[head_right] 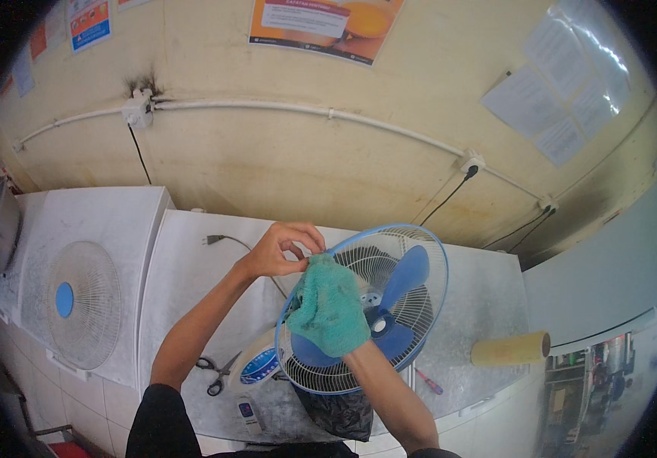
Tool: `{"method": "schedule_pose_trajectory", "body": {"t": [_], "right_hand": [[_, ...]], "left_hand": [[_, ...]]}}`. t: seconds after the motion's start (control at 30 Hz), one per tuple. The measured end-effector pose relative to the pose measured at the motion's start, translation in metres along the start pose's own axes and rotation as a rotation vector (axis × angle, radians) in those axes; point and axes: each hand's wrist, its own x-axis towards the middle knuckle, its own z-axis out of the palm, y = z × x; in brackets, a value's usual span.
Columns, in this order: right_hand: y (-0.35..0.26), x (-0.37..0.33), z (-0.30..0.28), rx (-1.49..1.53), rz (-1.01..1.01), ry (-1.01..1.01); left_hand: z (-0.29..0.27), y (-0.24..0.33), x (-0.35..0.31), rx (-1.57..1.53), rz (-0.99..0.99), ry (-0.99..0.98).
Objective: The person assembles a blue electric fan by attaching the front grille, securing it with a plastic tie, and wiping the blades with a green cloth. The person then attaches the rear grille and adjusts the fan's position on the counter.
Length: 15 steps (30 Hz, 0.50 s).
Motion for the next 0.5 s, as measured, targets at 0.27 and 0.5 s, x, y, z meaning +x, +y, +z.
{"method": "schedule_pose_trajectory", "body": {"t": [0.27, 0.5], "right_hand": [[0.011, -0.004, 0.01, -0.001, -0.08, 0.067], [0.011, -0.003, 0.018, -0.026, -0.043, 0.187]], "left_hand": [[0.001, -0.007, 0.0, 0.009, 0.066, 0.034], [0.004, -0.008, 0.0, 0.02, 0.082, 0.057]]}}
